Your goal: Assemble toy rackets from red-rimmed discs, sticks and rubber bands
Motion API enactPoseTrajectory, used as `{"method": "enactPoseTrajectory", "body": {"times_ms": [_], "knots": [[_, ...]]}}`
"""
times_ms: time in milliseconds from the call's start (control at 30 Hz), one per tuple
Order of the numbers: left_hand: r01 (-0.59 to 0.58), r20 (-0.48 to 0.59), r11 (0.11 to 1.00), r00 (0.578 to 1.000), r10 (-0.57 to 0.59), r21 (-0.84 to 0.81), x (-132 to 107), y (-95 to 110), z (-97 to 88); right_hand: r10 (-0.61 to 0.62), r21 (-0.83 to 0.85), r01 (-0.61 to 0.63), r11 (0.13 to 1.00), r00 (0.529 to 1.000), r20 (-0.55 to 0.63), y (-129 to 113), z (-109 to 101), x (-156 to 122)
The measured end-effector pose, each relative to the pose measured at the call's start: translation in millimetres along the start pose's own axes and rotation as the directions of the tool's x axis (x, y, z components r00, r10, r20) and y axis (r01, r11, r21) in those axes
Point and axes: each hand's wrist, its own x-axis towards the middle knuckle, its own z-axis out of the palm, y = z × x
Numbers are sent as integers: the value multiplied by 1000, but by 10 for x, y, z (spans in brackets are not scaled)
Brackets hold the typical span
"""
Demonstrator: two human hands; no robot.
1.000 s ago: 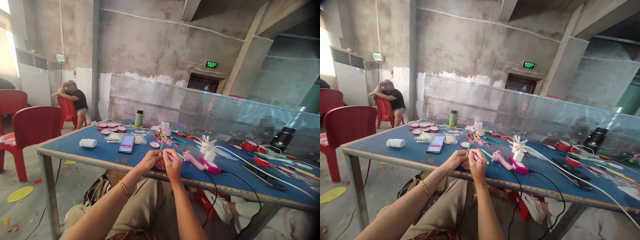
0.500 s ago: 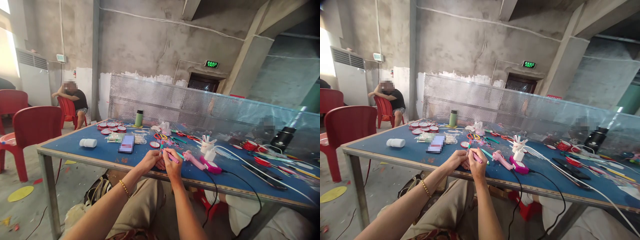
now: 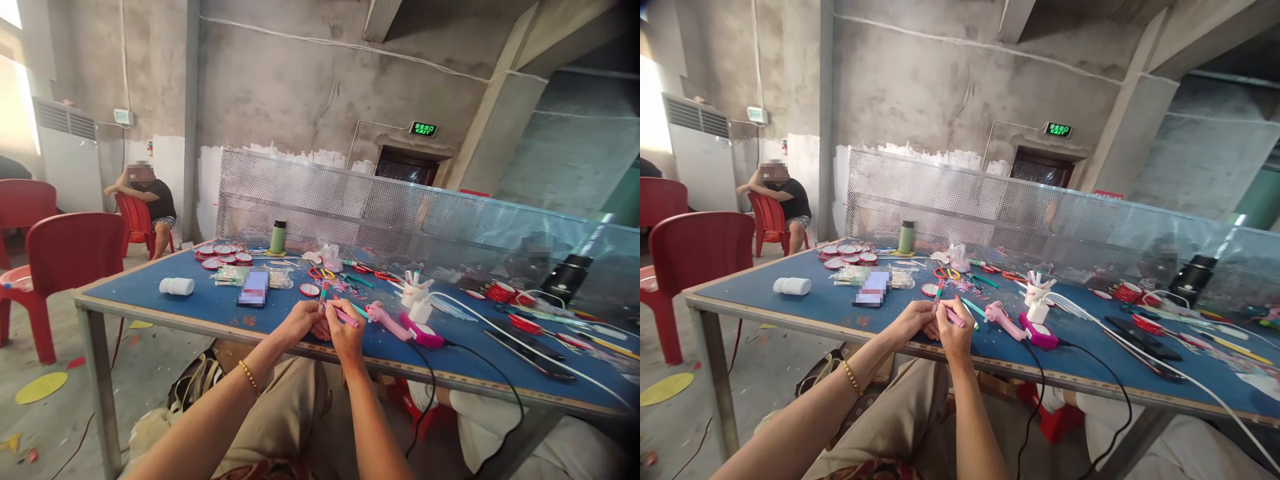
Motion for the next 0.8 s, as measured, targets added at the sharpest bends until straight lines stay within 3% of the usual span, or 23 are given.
{"method": "enactPoseTrajectory", "body": {"times_ms": [800], "knots": [[-10,4,1000,1000,9,7,24,-42,-12,-26,-16,26,1000,1000,-9,8,5,-6]]}}
